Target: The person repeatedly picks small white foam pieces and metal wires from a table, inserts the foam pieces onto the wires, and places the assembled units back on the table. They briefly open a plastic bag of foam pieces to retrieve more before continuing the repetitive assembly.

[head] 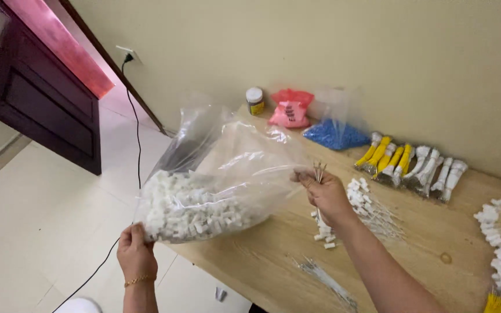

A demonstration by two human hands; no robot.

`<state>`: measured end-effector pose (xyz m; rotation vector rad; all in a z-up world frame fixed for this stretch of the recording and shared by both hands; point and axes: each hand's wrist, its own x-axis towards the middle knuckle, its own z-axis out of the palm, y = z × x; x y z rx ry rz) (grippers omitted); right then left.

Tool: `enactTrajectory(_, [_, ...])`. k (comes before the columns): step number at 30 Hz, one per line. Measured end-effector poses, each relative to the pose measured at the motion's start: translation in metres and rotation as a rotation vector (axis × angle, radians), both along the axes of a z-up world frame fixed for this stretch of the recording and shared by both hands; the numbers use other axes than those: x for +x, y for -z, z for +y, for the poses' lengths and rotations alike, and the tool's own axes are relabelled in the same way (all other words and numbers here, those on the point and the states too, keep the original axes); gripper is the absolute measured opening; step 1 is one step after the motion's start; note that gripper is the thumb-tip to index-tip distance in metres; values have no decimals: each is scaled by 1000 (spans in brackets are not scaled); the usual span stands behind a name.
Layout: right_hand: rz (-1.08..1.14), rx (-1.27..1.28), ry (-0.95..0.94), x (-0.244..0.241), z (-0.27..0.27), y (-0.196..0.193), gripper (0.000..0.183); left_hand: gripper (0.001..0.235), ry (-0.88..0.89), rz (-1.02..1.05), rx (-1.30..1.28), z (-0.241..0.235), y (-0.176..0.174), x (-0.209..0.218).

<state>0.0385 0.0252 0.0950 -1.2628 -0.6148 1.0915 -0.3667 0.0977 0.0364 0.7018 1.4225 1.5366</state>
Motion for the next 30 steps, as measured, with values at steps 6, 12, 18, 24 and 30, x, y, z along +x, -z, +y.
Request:
enactTrajectory(6, [68,-205,35,5,-31,58,19,12,20,44,5,16,19,3])
enactTrajectory(12, [-132,-447,-106,5,-71,26,14,11,46,11,-40,25,39,-3])
enactTrajectory(18, [-192,-478,-223,-6,-102,59,19,32,75,1201,120,29,14,7])
enactTrajectory(24, [-265,-313,-170,-16,-120,133,10,37,400,1243,884,26,-67,125])
enactTrajectory(30, [-330,-307,-171,-14,-131,121,12,59,941,1665,989,59,-55,206])
